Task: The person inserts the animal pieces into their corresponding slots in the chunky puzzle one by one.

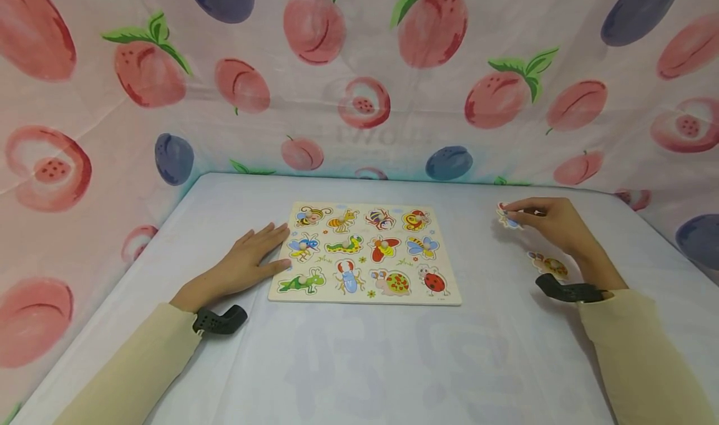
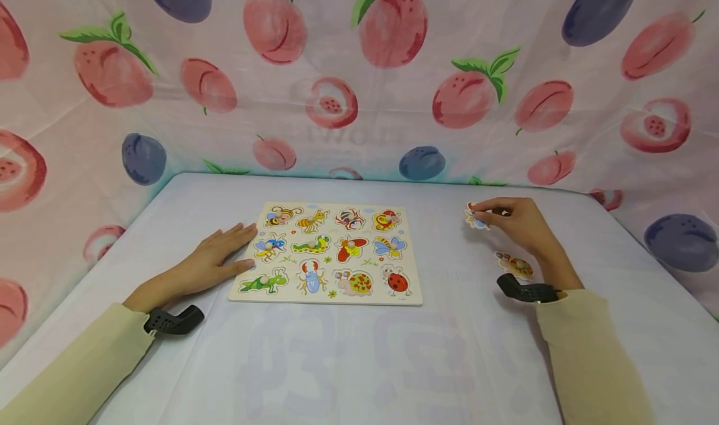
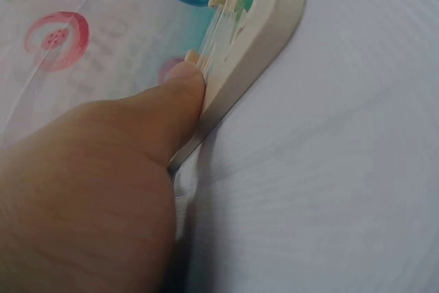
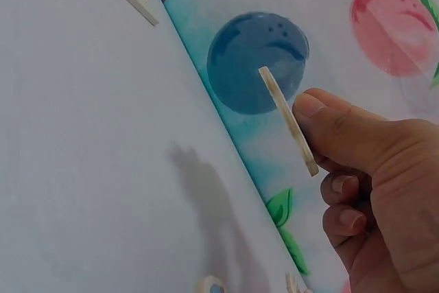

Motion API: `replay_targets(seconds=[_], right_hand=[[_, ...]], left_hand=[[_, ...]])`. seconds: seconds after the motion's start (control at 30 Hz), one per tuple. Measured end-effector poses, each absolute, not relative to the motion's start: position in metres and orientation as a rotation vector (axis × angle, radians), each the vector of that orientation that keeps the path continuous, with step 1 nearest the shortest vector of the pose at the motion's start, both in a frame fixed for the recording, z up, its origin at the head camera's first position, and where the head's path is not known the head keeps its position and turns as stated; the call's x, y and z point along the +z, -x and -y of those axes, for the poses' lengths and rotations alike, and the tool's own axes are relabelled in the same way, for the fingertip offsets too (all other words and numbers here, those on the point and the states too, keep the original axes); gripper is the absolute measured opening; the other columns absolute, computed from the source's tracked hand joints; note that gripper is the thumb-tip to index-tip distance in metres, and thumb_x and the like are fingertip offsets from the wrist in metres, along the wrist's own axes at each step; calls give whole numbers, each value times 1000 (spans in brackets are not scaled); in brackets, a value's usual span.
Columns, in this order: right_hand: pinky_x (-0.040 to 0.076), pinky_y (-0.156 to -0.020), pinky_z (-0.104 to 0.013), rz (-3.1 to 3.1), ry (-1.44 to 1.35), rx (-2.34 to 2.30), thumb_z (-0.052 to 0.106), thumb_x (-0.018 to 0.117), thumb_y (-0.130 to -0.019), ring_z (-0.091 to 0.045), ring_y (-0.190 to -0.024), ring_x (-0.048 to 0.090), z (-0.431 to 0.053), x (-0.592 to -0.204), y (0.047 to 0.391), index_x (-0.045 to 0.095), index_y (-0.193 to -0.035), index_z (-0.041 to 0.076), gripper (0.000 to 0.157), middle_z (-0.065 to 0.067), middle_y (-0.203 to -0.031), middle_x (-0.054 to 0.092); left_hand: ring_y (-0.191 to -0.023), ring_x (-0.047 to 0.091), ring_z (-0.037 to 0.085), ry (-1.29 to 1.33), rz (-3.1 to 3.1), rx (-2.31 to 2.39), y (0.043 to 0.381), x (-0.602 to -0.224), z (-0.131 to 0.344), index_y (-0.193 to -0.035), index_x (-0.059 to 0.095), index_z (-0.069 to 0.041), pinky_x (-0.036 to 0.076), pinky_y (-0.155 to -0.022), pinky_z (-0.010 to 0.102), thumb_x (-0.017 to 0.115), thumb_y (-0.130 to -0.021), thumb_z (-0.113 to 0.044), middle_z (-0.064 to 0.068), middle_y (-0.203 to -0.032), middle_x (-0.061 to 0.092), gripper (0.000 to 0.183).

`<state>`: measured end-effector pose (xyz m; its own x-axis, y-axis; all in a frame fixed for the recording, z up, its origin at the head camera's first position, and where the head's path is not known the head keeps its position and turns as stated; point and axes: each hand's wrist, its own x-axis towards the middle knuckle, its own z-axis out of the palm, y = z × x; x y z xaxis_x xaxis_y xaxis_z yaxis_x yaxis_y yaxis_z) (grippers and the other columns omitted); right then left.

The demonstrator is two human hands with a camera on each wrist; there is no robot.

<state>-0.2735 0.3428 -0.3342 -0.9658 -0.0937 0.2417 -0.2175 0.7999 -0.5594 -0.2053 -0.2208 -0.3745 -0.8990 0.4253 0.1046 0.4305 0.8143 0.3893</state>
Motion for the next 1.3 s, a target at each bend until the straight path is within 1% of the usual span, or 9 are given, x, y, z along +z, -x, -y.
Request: replay_targets(seconds=[0.1, 0.3, 0.4, 0.5, 0.6, 0.83, 1.03, 1.2, 1.3], right_hand=[[44, -61, -26, 2775, -270, 923, 44, 66, -88, -24, -85, 52, -338, -332, 274, 73, -113, 13, 41, -11, -106, 68], [42, -53, -26, 2718, -311, 1016, 41, 70, -86, -25, -78, 54, -329, -328, 276, 74, -109, 14, 35, -3, -94, 69], [44, -54, -25, 2683, -349, 1031, 37, 71, -86, -24, -77, 55, -325, -327, 277, 74, -108, 15, 31, -1, -92, 69], [47, -57, -24, 2674, -395, 1030, 35, 71, -87, -21, -78, 56, -319, -324, 279, 74, -109, 16, 29, -2, -97, 69], [47, -60, -25, 2699, -405, 1009, 38, 71, -87, -17, -80, 55, -311, -321, 280, 74, -110, 18, 31, -2, -101, 69], [47, -62, -23, 2725, -396, 1033, 41, 72, -85, -21, -83, 55, -289, -314, 278, 74, -110, 19, 34, -2, -103, 69], [50, -68, -23, 2748, -438, 1072, 35, 71, -87, -20, -90, 53, -273, -310, 275, 74, -109, 15, 30, -4, -109, 68], [50, -65, -27, 2733, -493, 1120, 29, 73, -87, -21, -88, 55, -264, -312, 275, 74, -107, 14, 25, -5, -111, 67], [49, -62, -26, 2718, -513, 1147, 27, 74, -86, -22, -84, 56, -259, -313, 275, 75, -106, 15, 24, -4, -108, 68]], left_hand=[[-144, 11, 33, 705, 2977, -646, 205, -374, 222, -150, 28, -3, 2, -114, 53, 54, -95, -47, 12, -156, 24, 75], [-144, 11, 33, 719, 2969, -654, 204, -373, 222, -149, 29, -3, 2, -114, 53, 54, -95, -47, 12, -155, 25, 75], [-144, 12, 33, 732, 2963, -659, 204, -374, 222, -149, 29, -2, 2, -114, 53, 54, -95, -46, 13, -155, 25, 74], [-144, 12, 33, 725, 2967, -661, 205, -374, 222, -149, 29, -3, 2, -114, 53, 54, -95, -46, 12, -155, 25, 74], [-144, 11, 33, 716, 2972, -660, 205, -374, 222, -150, 28, -3, 2, -114, 53, 54, -95, -47, 12, -156, 24, 75], [-144, 11, 32, 708, 2973, -657, 205, -375, 222, -150, 28, -3, 2, -114, 52, 55, -95, -47, 11, -156, 25, 75], [-144, 11, 32, 708, 2973, -657, 206, -375, 222, -150, 28, -4, 2, -114, 52, 55, -94, -47, 11, -156, 25, 75], [-144, 11, 32, 702, 2978, -661, 205, -374, 222, -150, 28, -4, 1, -114, 52, 55, -94, -46, 11, -156, 24, 75], [-144, 11, 32, 701, 2982, -660, 205, -374, 221, -150, 28, -4, 2, -114, 52, 55, -95, -46, 11, -156, 24, 75]])
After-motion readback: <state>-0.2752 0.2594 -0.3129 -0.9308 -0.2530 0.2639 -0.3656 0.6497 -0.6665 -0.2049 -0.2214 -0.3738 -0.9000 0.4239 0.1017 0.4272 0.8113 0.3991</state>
